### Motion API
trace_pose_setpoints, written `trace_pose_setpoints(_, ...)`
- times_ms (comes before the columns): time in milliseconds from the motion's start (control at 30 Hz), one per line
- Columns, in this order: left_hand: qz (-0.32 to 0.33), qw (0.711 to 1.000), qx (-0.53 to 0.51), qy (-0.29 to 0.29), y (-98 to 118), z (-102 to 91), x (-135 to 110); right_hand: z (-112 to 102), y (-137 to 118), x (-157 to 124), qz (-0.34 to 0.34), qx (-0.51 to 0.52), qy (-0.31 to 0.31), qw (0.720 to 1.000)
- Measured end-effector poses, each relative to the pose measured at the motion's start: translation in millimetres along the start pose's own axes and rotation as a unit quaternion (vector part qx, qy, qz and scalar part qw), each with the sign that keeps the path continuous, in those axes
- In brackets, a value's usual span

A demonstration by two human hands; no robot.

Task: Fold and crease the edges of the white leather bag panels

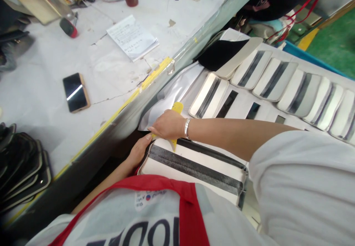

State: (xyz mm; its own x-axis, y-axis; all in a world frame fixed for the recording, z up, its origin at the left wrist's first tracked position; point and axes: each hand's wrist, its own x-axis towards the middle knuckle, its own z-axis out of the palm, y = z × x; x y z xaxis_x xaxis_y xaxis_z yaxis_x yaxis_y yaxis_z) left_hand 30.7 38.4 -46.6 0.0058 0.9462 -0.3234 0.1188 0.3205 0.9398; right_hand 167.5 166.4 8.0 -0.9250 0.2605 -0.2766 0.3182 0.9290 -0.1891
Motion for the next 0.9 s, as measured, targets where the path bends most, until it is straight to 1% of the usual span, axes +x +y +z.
trace_pose_setpoints(100, 0.027, 0.999, -0.012, -0.031, 8.0, 0.8, -2.1, 0.0, 1.7, 1.9, -0.02, -0.007, -0.007, 1.0)
trace_pose_setpoints(233, 0.006, 0.999, -0.02, -0.041, 13.2, 0.2, -5.5, -2.3, 3.7, 6.1, -0.047, -0.012, -0.019, 0.999)
trace_pose_setpoints(300, 0.0, 0.999, -0.016, -0.044, 15.2, -0.3, -6.2, -2.5, 3.5, 5.5, -0.04, -0.008, -0.023, 0.999)
trace_pose_setpoints(500, 0.006, 0.996, 0.052, -0.068, 18.5, -2.2, 0.2, 4.7, -1.7, -11.3, 0.058, 0.005, -0.021, 0.998)
trace_pose_setpoints(600, 0.031, 0.992, 0.071, -0.095, 20.7, -1.9, 5.0, 6.7, -6.3, -21.1, 0.094, -0.004, -0.021, 0.995)
trace_pose_setpoints(700, 0.045, 0.99, 0.079, -0.11, 25.2, -2.3, 5.1, 4.1, -11.2, -30.7, 0.126, -0.021, -0.031, 0.991)
trace_pose_setpoints(800, 0.026, 0.99, 0.057, -0.126, 24.8, -7.7, -2.2, 0.9, -13.8, -42.5, 0.145, -0.028, -0.047, 0.988)
trace_pose_setpoints(900, -0.003, 0.991, -0.016, -0.133, 14.4, -18.1, -12.4, 2.3, -15.0, -57.0, 0.186, -0.018, -0.057, 0.981)
